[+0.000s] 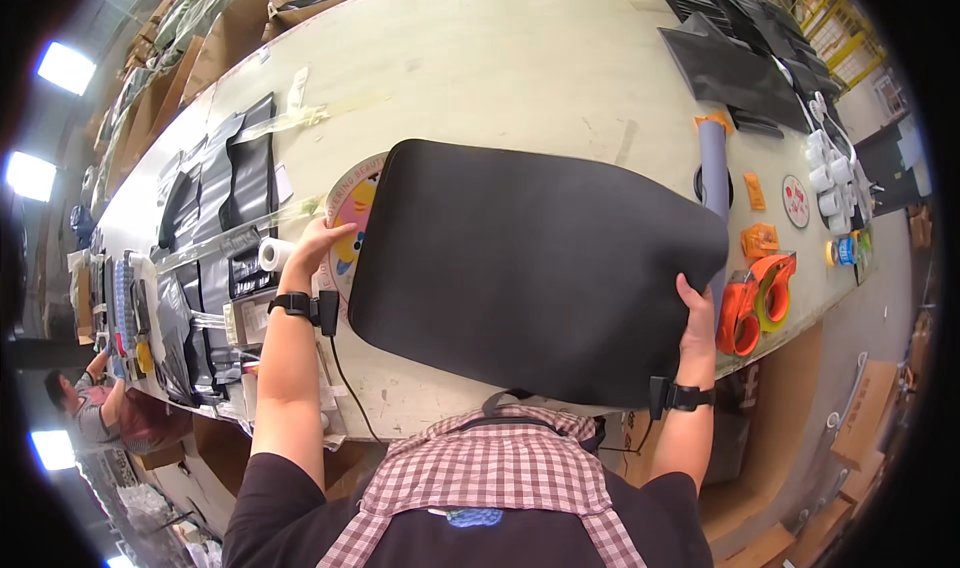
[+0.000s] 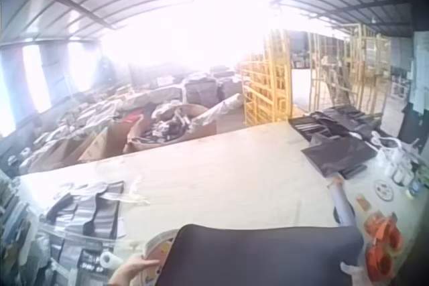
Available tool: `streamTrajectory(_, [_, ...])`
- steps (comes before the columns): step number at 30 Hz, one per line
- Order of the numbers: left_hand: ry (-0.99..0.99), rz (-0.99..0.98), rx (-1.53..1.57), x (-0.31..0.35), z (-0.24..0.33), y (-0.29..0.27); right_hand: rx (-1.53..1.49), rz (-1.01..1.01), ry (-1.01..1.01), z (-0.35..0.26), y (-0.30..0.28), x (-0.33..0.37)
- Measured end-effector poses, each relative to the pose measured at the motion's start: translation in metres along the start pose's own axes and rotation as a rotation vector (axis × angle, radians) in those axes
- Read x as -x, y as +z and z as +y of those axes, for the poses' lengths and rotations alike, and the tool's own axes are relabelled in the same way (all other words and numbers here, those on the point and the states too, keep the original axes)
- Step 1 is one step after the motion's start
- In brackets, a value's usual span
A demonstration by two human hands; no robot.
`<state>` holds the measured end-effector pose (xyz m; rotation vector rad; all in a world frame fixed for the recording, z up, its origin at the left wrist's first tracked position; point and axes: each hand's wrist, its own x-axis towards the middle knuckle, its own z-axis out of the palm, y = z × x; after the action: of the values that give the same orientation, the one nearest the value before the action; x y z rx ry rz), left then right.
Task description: The person wraps several rolled gray mats in clear plastic film by hand, places a label on the wrapped items, and سپس slides each into a black shipping bag before sealing it using an orange tape dispenser.
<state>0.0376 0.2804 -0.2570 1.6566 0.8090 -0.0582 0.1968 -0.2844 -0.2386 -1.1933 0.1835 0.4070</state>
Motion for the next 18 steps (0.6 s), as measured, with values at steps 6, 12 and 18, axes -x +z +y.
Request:
streamTrajectory(6, [0.002, 0.029, -0.036, 0.006, 0.009, 0.015, -0.105, 0.044, -0.092, -0.008, -0.011, 0.030])
streamTrajectory(12, [0.130, 0.001, 0.135, 0.041, 0.101, 0.000, -0.187, 0.108, -0.150, -0.052, -0.019, 0.078])
streamTrajectory(18, [0.448, 0.093, -0.068, 0.068, 0.253, -0.021, -0.269, 0.079, 0.245, -0.002, -0.048, 0.082])
